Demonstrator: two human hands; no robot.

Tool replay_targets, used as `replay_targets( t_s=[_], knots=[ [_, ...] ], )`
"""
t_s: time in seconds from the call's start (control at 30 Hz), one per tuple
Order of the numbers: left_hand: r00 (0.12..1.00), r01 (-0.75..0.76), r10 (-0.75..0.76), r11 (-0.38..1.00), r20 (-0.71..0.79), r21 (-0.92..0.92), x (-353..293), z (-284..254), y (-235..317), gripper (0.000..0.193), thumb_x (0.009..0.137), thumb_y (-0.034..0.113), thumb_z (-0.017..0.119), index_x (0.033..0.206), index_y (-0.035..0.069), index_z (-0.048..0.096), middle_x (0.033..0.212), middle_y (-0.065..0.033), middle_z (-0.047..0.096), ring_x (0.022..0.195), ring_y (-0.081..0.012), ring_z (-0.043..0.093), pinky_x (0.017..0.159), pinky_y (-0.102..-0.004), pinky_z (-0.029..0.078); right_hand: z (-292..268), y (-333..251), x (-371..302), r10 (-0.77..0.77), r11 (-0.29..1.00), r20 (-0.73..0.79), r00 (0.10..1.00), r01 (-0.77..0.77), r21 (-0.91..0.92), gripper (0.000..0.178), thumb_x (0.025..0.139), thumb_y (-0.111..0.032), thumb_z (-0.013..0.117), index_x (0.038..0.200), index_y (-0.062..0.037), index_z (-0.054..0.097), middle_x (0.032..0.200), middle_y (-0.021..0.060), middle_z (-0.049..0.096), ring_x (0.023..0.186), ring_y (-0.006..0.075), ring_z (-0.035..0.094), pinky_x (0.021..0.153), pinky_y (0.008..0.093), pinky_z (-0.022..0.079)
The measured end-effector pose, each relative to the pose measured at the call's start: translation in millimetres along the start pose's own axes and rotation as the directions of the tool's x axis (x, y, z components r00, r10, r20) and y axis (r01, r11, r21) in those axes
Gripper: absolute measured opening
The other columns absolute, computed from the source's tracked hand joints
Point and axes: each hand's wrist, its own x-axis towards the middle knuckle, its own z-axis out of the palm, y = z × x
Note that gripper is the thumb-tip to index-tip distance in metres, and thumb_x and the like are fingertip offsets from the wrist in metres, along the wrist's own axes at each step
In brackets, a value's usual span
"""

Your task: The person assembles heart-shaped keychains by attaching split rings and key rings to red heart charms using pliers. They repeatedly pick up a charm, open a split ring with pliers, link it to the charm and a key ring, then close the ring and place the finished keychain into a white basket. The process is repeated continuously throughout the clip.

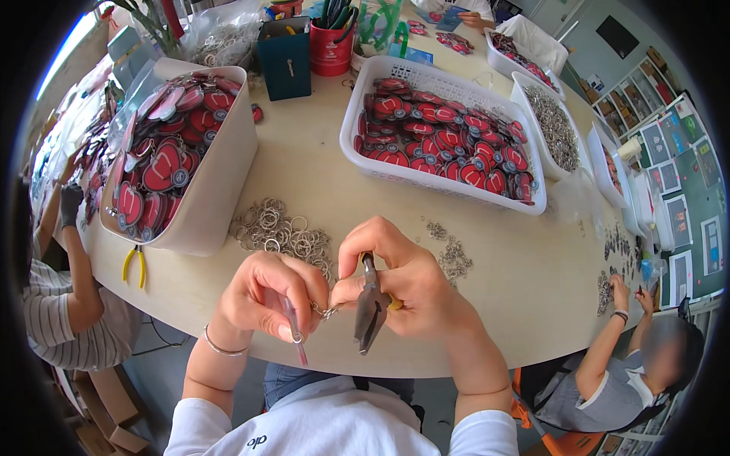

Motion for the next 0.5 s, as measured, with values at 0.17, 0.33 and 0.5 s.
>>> replay_targets(
  t_s=[0.17, 0.33, 0.5],
  knots=[
    [1.0, -0.01, 0.01, 1.0, 0.012, 0.024, 0.1, -0.3, 1.0, 0.017, 0.076, 0.007, 0.076, 0.08, -0.006, 0.066, 0.084, -0.0122, 0.062, 0.079, -0.0188, 0.057, 0.072, -0.0293, 0.043, -1.5, 0.9, 4.0, -0.041, 0.999, 0.017, 0.999, 0.041, -0.008, 0.015, 0.069, 0.001, 0.074, 0.082, -0.006, 0.071, 0.094, 0.0052, 0.053, 0.087, 0.0213, 0.053, 0.071, 0.031, 0.044],
    [0.997, -0.047, 0.052, 0.995, -0.059, 0.088, -0.2, 4.0, 4.0, 0.015, 0.076, 0.007, 0.076, 0.08, -0.004, 0.067, 0.084, -0.0107, 0.062, 0.079, -0.0189, 0.058, 0.072, -0.0295, 0.044, 9.2, -3.3, 2.0, 0.075, 0.991, -0.173, 0.982, -0.093, -0.096, 0.014, 0.069, -0.006, 0.077, 0.081, -0.0049, 0.071, 0.092, 0.0057, 0.051, 0.082, 0.0199, 0.052, 0.066, 0.0312, 0.043],
    [0.977, -0.084, 0.154, 0.914, -0.148, 0.397, -1.1, 10.0, 7.5, 0.01, 0.076, 0.007, 0.076, 0.08, 0.001, 0.069, 0.083, -0.0078, 0.061, 0.078, -0.0178, 0.059, 0.07, -0.0288, 0.045, 24.5, -5.7, -10.0, 0.073, 0.963, -0.355, 0.932, -0.159, -0.219, 0.013, 0.073, -0.007, 0.077, 0.082, -0.003, 0.068, 0.096, 0.0084, 0.05, 0.08, 0.0184, 0.05, 0.065, 0.0296, 0.042]
  ],
)
